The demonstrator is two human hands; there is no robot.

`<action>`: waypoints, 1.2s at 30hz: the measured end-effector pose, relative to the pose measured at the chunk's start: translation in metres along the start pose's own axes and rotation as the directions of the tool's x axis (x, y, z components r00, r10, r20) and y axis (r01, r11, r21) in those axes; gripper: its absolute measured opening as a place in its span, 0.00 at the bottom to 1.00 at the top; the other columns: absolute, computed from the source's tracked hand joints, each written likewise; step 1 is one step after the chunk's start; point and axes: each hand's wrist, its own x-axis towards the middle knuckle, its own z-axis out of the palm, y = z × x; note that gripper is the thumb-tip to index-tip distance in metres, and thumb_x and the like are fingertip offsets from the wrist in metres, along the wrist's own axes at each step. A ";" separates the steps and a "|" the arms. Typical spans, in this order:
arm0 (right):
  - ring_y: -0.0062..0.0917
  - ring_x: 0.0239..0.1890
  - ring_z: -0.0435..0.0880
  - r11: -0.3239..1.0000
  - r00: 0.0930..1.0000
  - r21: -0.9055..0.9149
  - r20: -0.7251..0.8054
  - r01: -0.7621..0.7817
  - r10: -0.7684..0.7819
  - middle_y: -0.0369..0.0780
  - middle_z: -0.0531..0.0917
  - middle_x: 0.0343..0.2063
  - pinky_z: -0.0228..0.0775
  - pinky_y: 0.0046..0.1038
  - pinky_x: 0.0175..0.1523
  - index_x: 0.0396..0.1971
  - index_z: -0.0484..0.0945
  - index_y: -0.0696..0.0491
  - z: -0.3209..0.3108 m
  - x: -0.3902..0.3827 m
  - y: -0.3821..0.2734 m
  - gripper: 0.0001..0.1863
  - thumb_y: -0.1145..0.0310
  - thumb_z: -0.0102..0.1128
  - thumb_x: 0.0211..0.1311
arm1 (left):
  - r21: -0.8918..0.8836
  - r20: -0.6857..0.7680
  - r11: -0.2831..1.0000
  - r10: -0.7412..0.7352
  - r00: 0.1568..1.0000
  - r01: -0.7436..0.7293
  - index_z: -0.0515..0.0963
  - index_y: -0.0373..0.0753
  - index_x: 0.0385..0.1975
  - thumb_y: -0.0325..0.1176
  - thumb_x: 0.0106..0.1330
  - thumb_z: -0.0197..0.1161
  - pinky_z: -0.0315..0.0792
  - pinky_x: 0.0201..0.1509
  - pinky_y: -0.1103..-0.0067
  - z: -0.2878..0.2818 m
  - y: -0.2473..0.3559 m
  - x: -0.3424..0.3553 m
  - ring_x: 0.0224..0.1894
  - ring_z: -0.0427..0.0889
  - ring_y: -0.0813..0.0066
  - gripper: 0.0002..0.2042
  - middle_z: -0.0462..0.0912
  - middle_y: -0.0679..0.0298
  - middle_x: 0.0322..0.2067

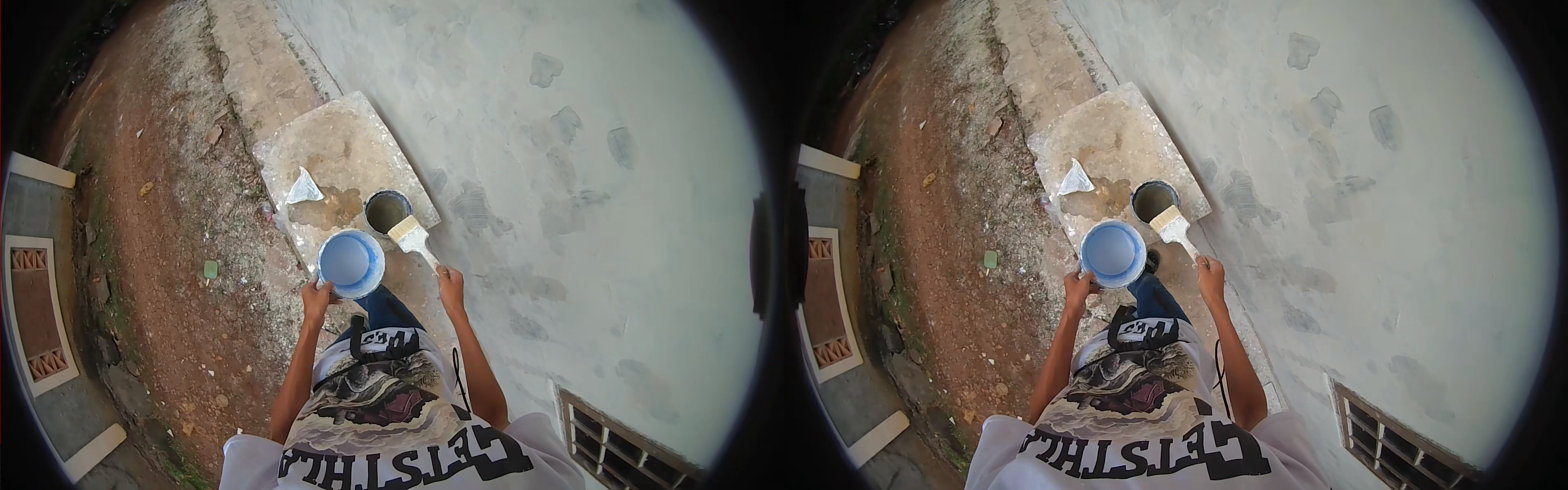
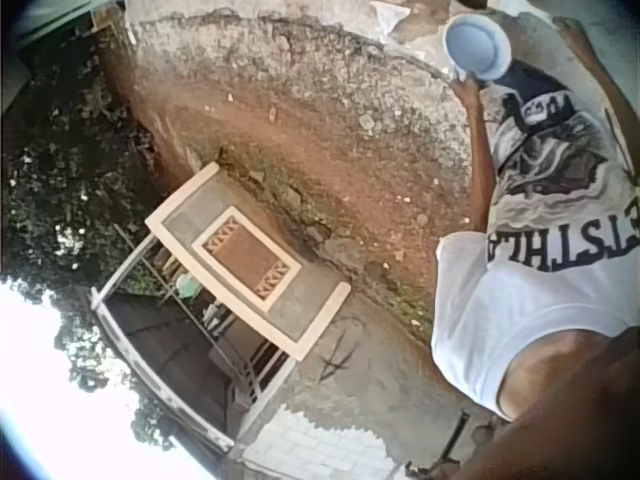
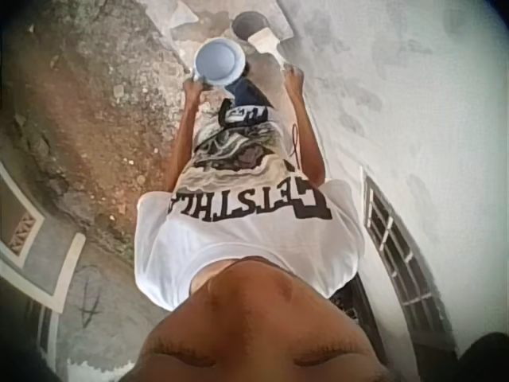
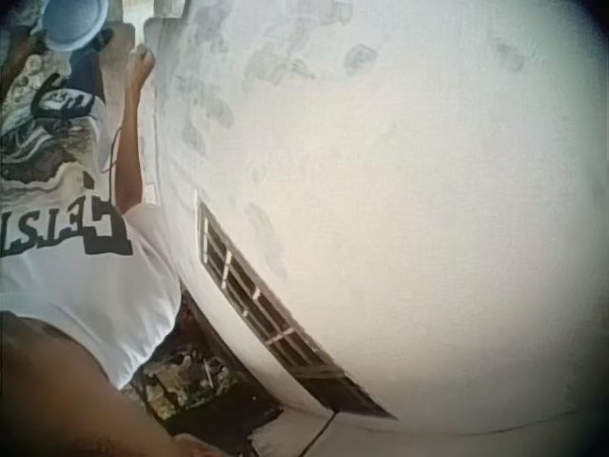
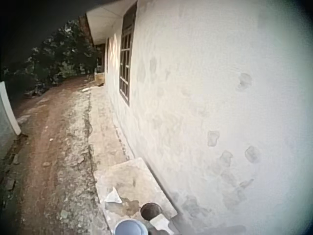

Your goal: The person paints an exterior wall using white paint from a paint bucket and a paint brush.

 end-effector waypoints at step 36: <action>0.48 0.37 0.82 0.727 0.969 -0.684 0.127 -0.069 0.211 0.55 0.82 0.30 0.72 0.44 0.42 0.28 0.80 0.62 0.161 0.187 -0.014 0.20 0.57 0.55 0.59 | 0.047 -0.150 0.979 -0.191 0.970 0.200 0.63 0.19 0.55 0.23 0.61 0.55 0.79 0.20 0.79 -0.022 0.025 0.088 0.19 0.81 0.70 0.23 0.80 0.55 0.26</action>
